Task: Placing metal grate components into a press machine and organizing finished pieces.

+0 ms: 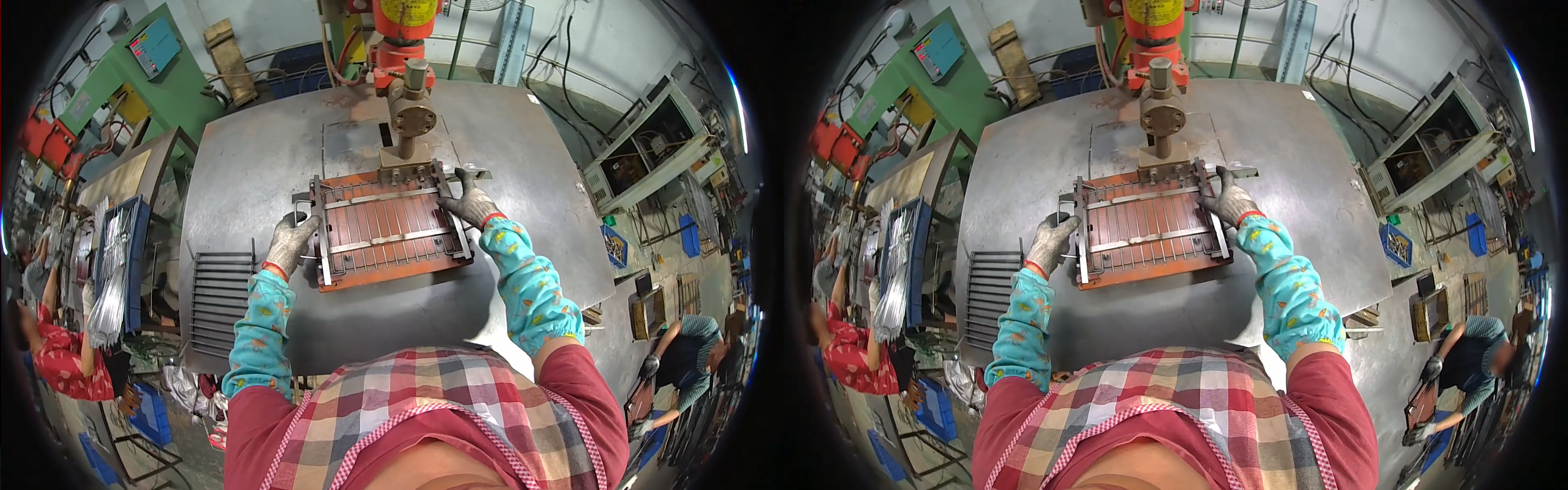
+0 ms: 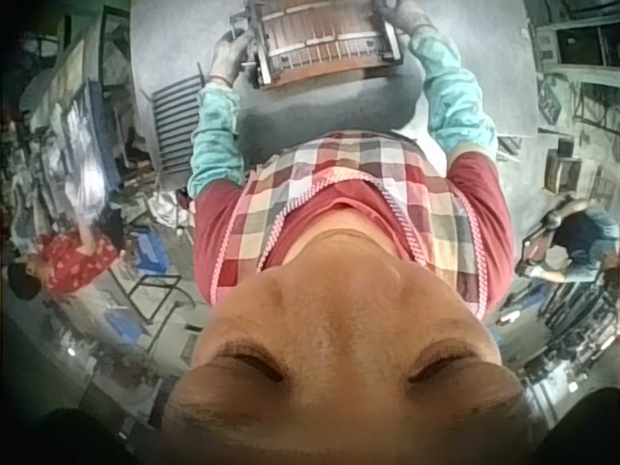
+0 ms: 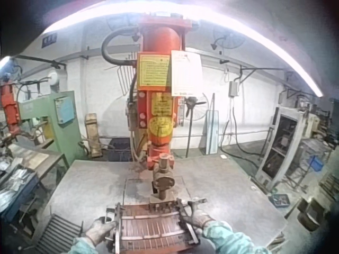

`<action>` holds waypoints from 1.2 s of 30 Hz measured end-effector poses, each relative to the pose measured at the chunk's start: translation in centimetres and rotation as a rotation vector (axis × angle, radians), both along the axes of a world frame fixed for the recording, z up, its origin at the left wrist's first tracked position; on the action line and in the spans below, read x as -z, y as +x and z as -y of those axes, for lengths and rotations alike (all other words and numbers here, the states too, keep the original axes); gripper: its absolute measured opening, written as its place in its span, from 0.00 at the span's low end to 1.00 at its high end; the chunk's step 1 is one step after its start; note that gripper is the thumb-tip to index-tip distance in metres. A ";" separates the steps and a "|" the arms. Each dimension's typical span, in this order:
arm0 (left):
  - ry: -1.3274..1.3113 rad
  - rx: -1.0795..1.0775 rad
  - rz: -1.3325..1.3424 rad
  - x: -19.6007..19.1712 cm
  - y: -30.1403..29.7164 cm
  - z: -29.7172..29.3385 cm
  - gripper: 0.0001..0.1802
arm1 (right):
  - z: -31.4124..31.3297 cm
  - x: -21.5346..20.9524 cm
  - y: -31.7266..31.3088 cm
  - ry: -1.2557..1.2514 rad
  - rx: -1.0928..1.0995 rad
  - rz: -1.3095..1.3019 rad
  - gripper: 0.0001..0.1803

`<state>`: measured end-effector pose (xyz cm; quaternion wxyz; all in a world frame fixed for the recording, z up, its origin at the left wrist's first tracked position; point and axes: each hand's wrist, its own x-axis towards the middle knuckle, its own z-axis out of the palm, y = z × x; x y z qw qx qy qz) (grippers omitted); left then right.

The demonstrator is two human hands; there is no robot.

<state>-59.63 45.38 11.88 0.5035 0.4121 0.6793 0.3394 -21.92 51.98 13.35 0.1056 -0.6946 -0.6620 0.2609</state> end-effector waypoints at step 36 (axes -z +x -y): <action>0.218 0.199 -1.224 2.1 6.2 -1.3 0.27 | 4.6 -0.2 6.9 0.318 0.067 0.175 0.31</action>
